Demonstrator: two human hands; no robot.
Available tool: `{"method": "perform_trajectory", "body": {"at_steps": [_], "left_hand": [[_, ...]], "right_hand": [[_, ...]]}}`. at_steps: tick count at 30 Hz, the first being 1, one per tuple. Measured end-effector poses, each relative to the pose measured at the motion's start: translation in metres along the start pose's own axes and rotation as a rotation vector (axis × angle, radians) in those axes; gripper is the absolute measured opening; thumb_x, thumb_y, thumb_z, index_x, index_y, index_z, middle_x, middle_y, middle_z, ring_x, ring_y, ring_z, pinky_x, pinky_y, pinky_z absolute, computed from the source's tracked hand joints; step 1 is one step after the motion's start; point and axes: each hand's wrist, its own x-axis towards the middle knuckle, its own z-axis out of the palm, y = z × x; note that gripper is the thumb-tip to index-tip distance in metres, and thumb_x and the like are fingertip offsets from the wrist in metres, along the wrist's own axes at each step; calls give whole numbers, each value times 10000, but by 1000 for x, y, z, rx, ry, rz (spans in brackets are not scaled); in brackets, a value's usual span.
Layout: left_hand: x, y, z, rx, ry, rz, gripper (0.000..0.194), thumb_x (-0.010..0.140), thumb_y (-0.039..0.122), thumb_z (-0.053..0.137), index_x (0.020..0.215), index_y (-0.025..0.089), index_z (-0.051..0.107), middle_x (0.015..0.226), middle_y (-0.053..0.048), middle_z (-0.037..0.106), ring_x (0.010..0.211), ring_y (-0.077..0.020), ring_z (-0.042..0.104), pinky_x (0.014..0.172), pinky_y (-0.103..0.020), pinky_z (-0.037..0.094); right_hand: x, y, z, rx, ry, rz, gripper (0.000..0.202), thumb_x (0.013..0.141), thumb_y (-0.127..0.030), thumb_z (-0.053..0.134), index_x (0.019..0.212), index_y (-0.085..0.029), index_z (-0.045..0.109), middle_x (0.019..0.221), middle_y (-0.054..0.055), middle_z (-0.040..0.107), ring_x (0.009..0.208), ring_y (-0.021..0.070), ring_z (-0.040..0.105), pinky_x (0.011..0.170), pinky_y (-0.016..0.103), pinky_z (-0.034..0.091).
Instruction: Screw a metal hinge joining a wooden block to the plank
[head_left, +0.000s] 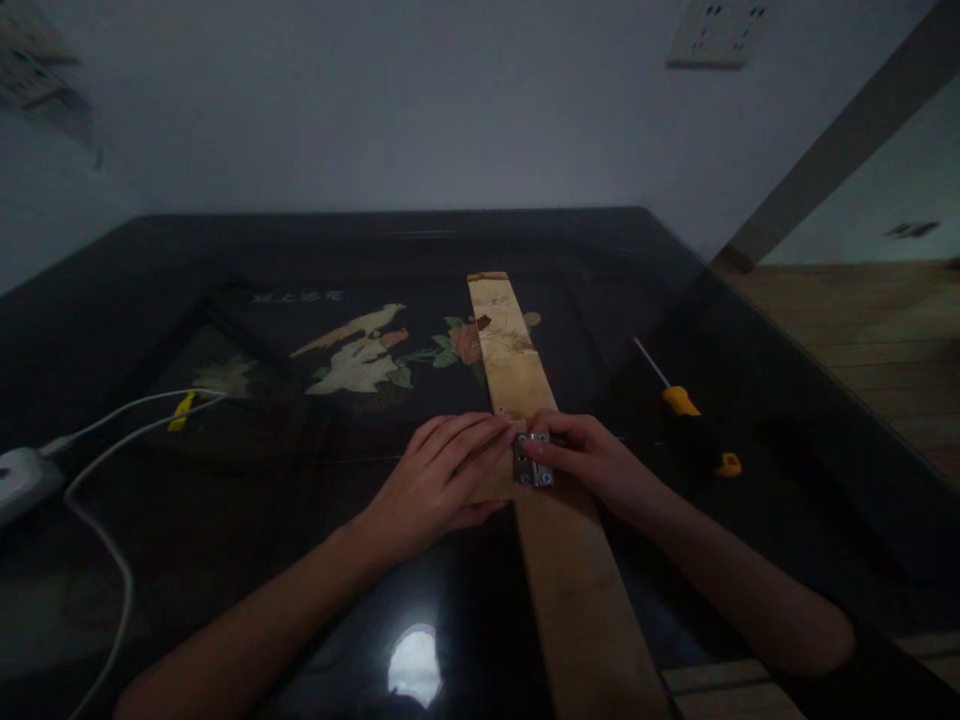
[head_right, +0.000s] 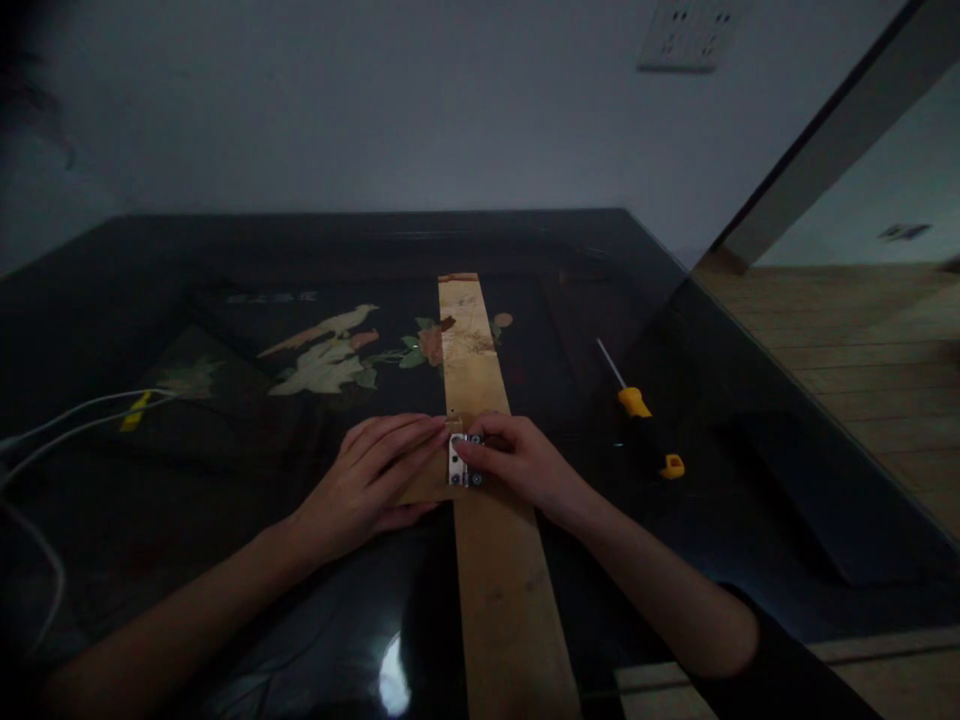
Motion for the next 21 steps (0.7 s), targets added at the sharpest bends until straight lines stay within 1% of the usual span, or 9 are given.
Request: {"method": "perform_trajectory", "body": {"at_steps": [4, 7, 10, 13, 17, 21], "left_hand": [[0, -1, 1, 14, -2, 10, 561, 867, 308, 576, 1361, 116, 395, 1266, -167, 577, 1196, -282, 490, 967, -422, 391], [-1, -3, 2, 18, -9, 16, 545, 865, 329, 579, 1333, 97, 422, 1270, -170, 572, 1198, -281, 482, 971, -417, 385], [-2, -3, 3, 23, -17, 13, 550, 864, 347, 580, 1330, 98, 429, 1275, -163, 570, 1198, -279, 480, 968, -412, 383], [-2, -3, 3, 24, -9, 5, 543, 867, 353, 575, 1331, 110, 433, 1273, -153, 572, 1192, -275, 488, 965, -410, 385], [-3, -3, 4, 14, -11, 9, 555, 858, 340, 591, 1340, 118, 430, 1280, -149, 568, 1196, -273, 486, 968, -406, 384], [-3, -3, 5, 2, -21, 6, 591, 837, 313, 621, 1353, 109, 420, 1286, -157, 563, 1203, -280, 479, 977, -411, 375]], "right_hand": [[1, -1, -2, -62, -17, -48, 342, 765, -475, 642, 691, -148, 576, 717, -9, 518, 686, 96, 499, 634, 232, 382], [0, -4, -3, -213, -10, -122, 305, 799, -432, 610, 680, -152, 603, 736, 1, 523, 714, 103, 506, 659, 244, 388], [0, -5, -3, -319, -1, -146, 264, 823, -389, 582, 702, -157, 624, 752, 11, 549, 731, 109, 517, 670, 254, 394], [0, -4, -2, -347, -5, -128, 247, 803, -393, 602, 730, -158, 629, 777, 19, 567, 737, 117, 526, 673, 266, 407], [1, -1, -1, -349, 21, -119, 260, 761, -397, 654, 683, -154, 605, 769, 19, 562, 733, 123, 527, 678, 276, 413], [1, 0, 1, -333, 16, -140, 239, 784, -360, 632, 665, -155, 605, 772, 18, 565, 741, 118, 529, 686, 271, 412]]}}
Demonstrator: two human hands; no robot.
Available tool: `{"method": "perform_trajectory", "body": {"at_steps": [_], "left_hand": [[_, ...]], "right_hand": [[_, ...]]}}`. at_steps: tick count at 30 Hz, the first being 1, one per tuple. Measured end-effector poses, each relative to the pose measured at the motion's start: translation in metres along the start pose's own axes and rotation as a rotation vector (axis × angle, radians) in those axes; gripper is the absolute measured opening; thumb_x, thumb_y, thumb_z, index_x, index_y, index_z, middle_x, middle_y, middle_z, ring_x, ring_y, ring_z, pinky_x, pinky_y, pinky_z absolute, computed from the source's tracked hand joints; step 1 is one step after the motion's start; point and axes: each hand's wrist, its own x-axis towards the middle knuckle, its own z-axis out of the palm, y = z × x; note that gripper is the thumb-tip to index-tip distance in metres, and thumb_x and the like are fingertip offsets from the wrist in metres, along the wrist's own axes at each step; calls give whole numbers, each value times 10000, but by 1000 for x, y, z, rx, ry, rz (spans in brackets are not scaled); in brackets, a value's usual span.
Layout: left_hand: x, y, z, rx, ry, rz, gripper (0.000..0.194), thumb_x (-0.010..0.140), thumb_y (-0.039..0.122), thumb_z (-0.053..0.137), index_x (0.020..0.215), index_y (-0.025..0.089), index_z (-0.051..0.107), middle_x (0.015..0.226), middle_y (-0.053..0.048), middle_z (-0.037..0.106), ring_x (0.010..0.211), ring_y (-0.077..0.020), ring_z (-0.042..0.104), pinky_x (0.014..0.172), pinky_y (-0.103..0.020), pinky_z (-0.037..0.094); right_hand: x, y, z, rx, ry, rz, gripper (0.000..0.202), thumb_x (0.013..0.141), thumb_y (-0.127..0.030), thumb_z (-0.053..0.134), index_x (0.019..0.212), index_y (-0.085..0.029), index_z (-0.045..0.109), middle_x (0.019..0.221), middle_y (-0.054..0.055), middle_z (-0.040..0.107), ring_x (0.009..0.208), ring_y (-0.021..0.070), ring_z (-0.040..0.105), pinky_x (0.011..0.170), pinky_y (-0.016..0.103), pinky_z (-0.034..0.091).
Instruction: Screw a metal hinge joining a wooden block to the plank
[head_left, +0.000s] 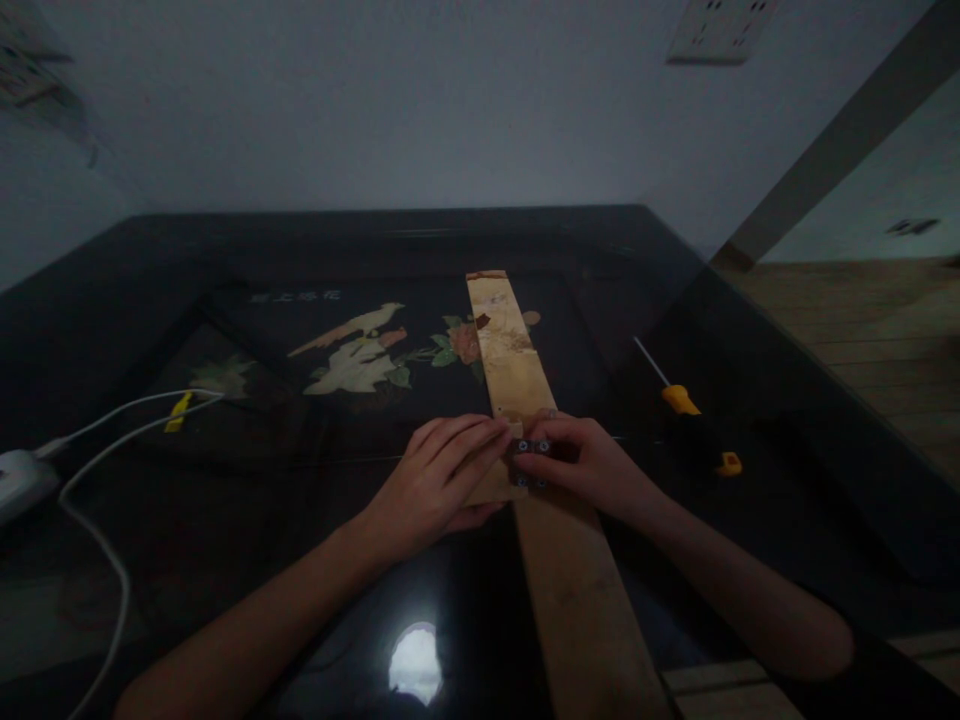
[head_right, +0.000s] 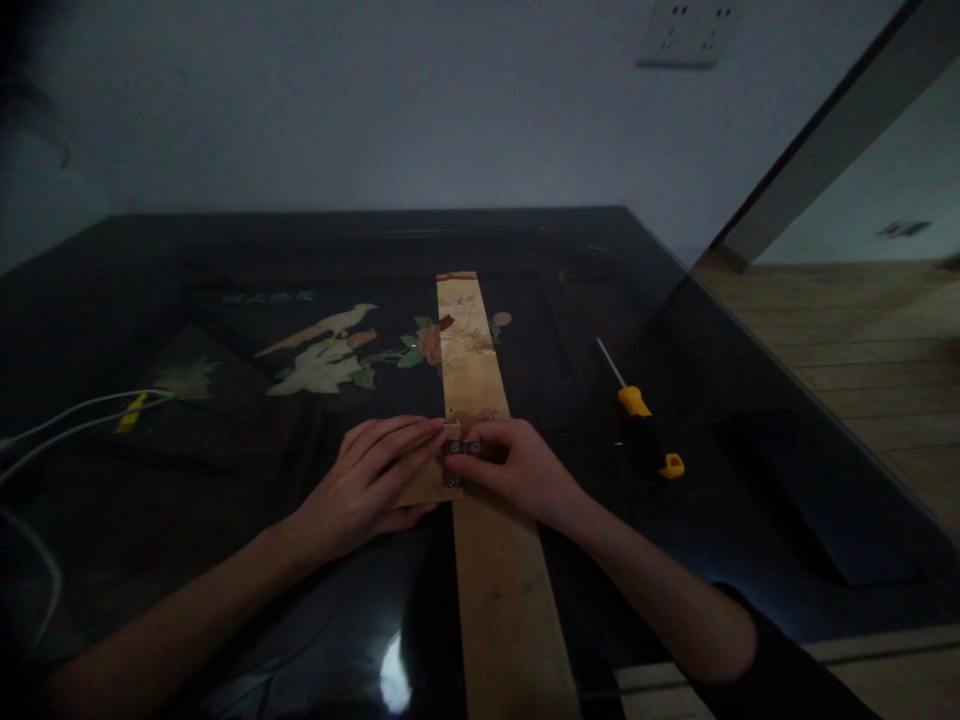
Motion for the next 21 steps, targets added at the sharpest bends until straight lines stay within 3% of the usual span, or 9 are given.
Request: {"method": "perform_trajectory", "body": {"at_steps": [12, 21], "left_hand": [[2, 1, -1, -18, -24, -16, 543, 875, 324, 571, 1355, 117, 421, 1316, -167, 543, 1228, -271, 470, 995, -407, 375], [1, 0, 0, -57, -19, -21, 635, 856, 323, 596, 1413, 146, 348, 1308, -159, 551, 1221, -274, 477, 987, -420, 389]], "right_hand": [[0, 0, -1, 13, -1, -7, 284, 806, -370, 608, 628, -149, 596, 698, -5, 522, 688, 94, 487, 637, 229, 377], [-1, -3, -2, 132, -36, 76, 293, 791, -411, 615, 681, -139, 603, 682, -8, 536, 650, 88, 496, 607, 225, 382]]}}
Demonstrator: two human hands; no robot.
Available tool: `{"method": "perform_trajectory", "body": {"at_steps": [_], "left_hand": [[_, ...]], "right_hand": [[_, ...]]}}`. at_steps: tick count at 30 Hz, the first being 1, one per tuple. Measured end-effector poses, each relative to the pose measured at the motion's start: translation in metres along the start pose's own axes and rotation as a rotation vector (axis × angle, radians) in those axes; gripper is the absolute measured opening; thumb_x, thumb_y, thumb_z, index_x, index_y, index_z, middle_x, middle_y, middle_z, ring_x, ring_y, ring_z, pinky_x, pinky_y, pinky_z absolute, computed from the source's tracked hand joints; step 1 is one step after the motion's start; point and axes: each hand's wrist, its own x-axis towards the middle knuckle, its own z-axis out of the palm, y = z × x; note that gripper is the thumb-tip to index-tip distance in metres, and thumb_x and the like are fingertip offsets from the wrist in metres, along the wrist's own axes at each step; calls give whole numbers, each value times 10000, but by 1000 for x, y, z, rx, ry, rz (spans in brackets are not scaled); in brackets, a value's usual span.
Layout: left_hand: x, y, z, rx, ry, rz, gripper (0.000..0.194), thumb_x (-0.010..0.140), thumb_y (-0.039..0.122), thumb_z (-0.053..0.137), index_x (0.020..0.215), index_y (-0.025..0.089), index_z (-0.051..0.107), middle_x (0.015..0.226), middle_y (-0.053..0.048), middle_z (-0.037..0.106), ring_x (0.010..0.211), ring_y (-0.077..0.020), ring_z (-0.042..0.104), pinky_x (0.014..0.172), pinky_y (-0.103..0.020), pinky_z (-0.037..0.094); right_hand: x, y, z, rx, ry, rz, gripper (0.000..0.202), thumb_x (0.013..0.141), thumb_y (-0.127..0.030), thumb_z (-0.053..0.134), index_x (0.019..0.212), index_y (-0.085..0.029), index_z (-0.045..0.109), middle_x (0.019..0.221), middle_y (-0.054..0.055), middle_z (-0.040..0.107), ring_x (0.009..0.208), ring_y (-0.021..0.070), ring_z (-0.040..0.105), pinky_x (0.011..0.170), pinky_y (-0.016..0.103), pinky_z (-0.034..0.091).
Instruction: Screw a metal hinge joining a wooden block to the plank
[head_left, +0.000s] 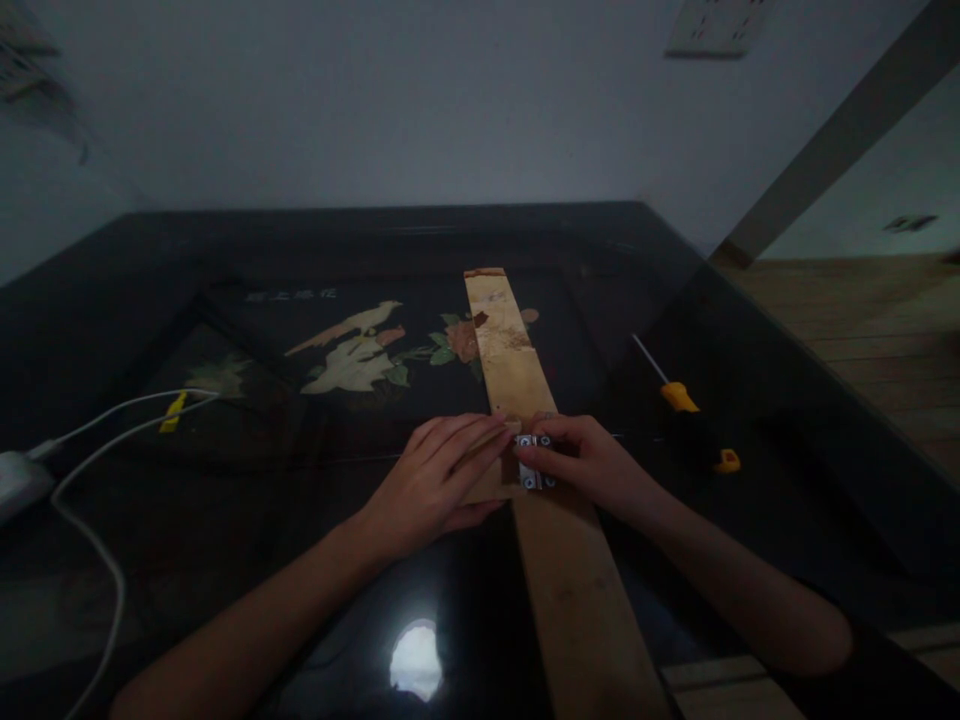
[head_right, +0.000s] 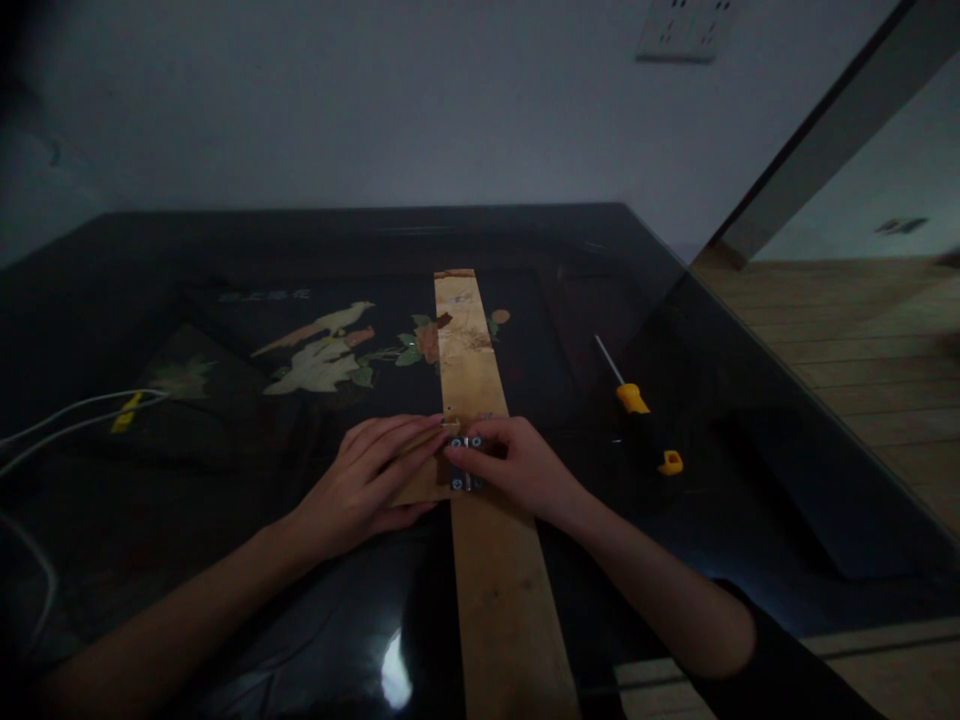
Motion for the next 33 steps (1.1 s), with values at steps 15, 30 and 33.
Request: {"method": "perform_trajectory", "body": {"at_steps": [15, 30, 33], "left_hand": [[0, -1, -2, -10, -10, -11, 623, 853, 343, 598, 1396, 141, 369, 1312, -165, 544, 1226, -280, 469, 991, -419, 382], [-2, -2, 3, -111, -7, -80, 608, 838, 329, 614, 1379, 167, 387, 1315, -150, 530, 1222, -270, 464, 992, -419, 387], [-1, -3, 3, -98, -14, -82, 626, 830, 305, 622, 1391, 174, 375, 1312, -151, 534, 1215, -278, 473, 985, -428, 394]], "right_hand": [[-1, -3, 0, 85, -20, 83, 357, 741, -481, 646, 669, -136, 591, 629, -19, 517, 604, 81, 463, 567, 213, 354], [-3, -3, 1, 32, 11, 60, 346, 748, -478, 642, 691, -137, 623, 667, 5, 575, 633, 95, 504, 590, 223, 389], [-3, -3, 1, 65, 21, 85, 350, 751, -485, 639, 688, -142, 617, 633, -8, 554, 610, 88, 489, 571, 215, 382]]}}
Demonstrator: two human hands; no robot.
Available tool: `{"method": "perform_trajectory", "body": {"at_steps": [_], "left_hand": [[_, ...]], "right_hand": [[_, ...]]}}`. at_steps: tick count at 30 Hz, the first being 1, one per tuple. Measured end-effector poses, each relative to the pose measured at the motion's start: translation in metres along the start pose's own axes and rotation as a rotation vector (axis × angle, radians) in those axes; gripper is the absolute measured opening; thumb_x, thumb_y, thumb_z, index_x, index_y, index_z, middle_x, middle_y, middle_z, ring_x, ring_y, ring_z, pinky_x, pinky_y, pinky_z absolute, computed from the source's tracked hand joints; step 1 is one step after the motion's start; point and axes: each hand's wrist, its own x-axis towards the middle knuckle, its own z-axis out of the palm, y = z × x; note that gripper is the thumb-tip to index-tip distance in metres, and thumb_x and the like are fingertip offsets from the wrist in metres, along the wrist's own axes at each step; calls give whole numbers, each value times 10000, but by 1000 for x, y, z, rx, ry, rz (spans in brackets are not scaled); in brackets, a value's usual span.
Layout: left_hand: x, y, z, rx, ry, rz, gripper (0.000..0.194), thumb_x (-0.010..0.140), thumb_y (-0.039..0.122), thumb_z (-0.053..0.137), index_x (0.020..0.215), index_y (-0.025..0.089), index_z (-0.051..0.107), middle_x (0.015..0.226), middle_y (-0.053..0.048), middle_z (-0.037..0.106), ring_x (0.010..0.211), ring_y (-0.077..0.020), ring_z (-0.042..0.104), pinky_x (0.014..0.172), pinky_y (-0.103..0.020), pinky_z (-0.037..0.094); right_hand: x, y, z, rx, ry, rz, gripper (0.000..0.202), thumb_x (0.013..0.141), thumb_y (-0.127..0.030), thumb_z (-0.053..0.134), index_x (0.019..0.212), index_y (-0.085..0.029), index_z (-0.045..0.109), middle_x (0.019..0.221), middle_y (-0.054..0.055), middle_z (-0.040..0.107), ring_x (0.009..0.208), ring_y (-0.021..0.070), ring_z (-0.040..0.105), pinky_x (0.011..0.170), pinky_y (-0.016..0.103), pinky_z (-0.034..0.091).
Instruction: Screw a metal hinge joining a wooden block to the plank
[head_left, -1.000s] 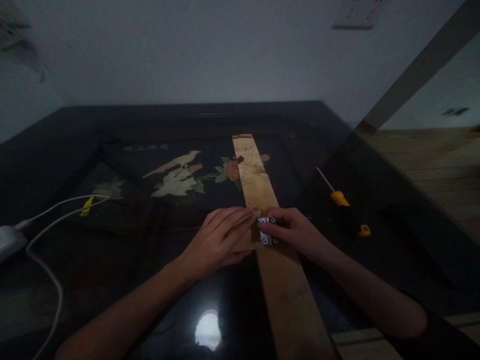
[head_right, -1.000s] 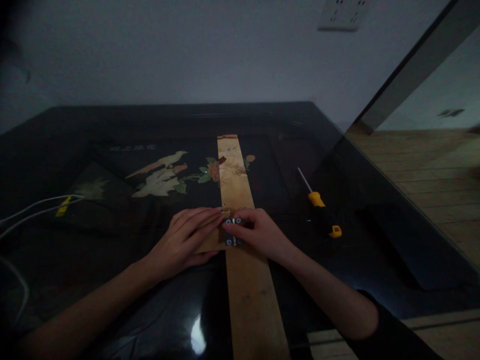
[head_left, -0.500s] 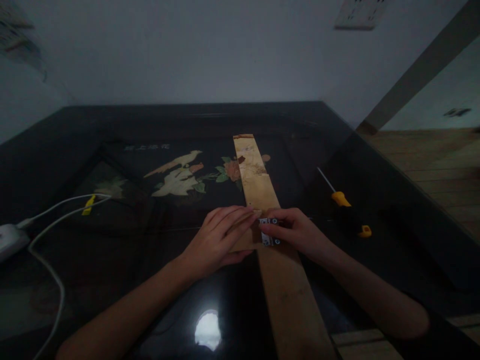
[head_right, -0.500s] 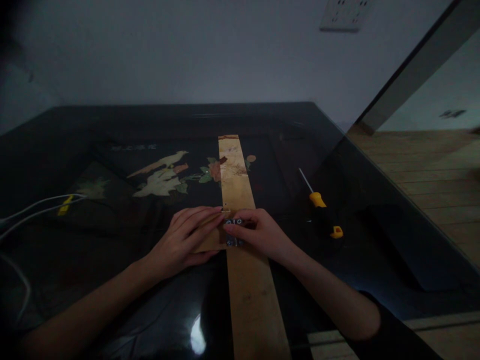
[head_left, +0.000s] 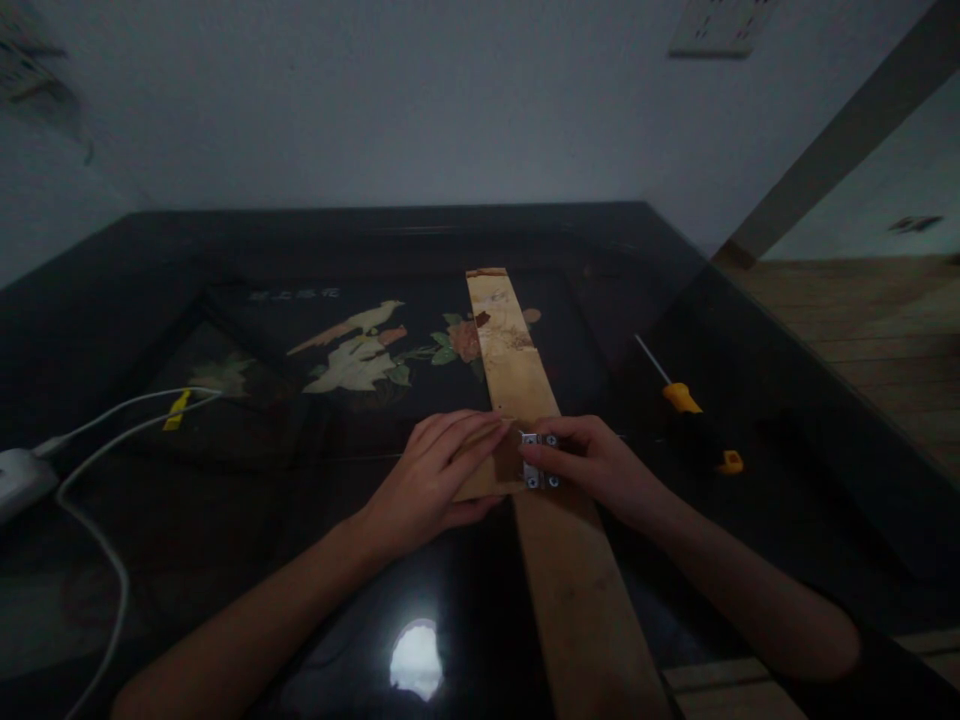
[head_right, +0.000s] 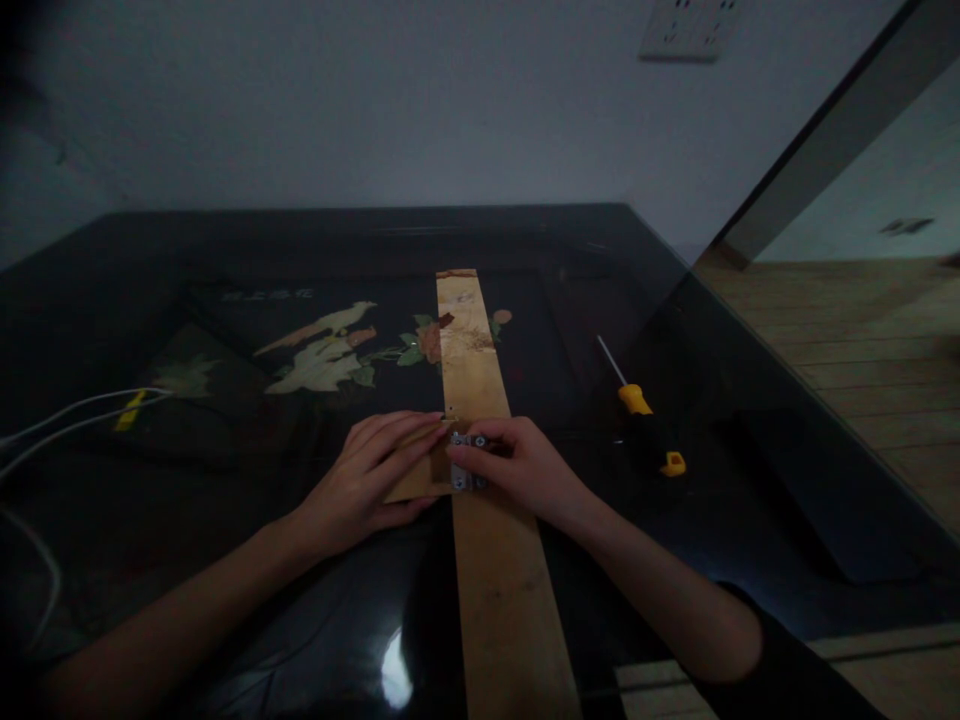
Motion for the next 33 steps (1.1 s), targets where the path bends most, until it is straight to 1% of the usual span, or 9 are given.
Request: {"method": "perform_trajectory", "body": {"at_steps": [7, 10, 14, 17, 20, 23, 27, 30, 33], "left_hand": [[1, -1, 0, 17, -6, 7, 603, 824, 287, 630, 1366, 152, 403, 1306, -158, 540, 1206, -281, 482, 977, -429, 400], [0, -3, 0, 2, -7, -6, 603, 832, 289, 615, 1380, 179, 390, 1321, -150, 529, 1219, -279, 471, 980, -440, 393], [-1, -12, -2, -10, 24, -112, 518, 836, 307, 605, 1324, 200, 467, 1341, -131, 513, 1230, -268, 458, 1002, -445, 372], [0, -30, -10, -32, 111, -310, 456, 853, 316, 580, 1287, 198, 505, 1341, -112, 512, 1231, -242, 461, 1028, -435, 363], [-5, -59, -26, -12, 204, -511, 422, 875, 356, 538, 1267, 200, 524, 1325, -96, 528, 1232, -234, 468, 1043, -440, 359], [-24, -95, -44, 136, 254, -657, 400, 854, 388, 550, 1214, 214, 560, 1308, -81, 544, 1207, -247, 488, 1029, -440, 370], [-60, -136, -63, 424, 241, -908, 424, 829, 372, 553, 1206, 179, 566, 1288, -123, 552, 1193, -288, 489, 1008, -439, 364], [-76, -148, -68, 493, 216, -981, 430, 841, 404, 526, 1192, 161, 576, 1251, -134, 577, 1157, -300, 514, 978, -435, 381], [-78, -148, -68, 540, 182, -982, 445, 848, 428, 513, 1184, 146, 585, 1209, -143, 601, 1108, -304, 542, 951, -424, 397]], "right_hand": [[-1, -1, 1, 83, 13, 55, 364, 733, -496, 652, 662, -144, 590, 650, -4, 572, 607, 86, 491, 590, 223, 391], [-1, 0, 0, 91, 32, 60, 358, 727, -493, 659, 681, -142, 605, 655, -3, 576, 605, 84, 489, 587, 222, 384], [1, 1, -1, 87, 88, 62, 345, 702, -486, 686, 694, -146, 631, 642, -8, 580, 597, 84, 493, 571, 217, 380], [2, 1, -2, 92, 124, 54, 345, 689, -489, 698, 679, -151, 628, 625, -12, 574, 589, 86, 496, 563, 215, 383], [3, 1, -2, 84, 134, 60, 348, 693, -498, 691, 678, -155, 631, 636, -2, 585, 600, 96, 512, 569, 221, 391], [2, 0, -3, 74, 134, 76, 361, 679, -515, 695, 695, -158, 640, 671, 14, 605, 626, 111, 529, 581, 232, 401], [1, -2, -2, 58, 133, 85, 399, 644, -544, 711, 668, -154, 634, 640, 10, 579, 612, 108, 508, 570, 234, 389], [0, -2, -1, 39, 135, 64, 388, 666, -538, 698, 671, -155, 633, 636, 6, 568, 609, 106, 501, 569, 234, 384], [1, 0, -1, 33, 127, 62, 382, 681, -533, 687, 676, -156, 626, 639, 6, 566, 608, 107, 501, 563, 233, 380]]}}
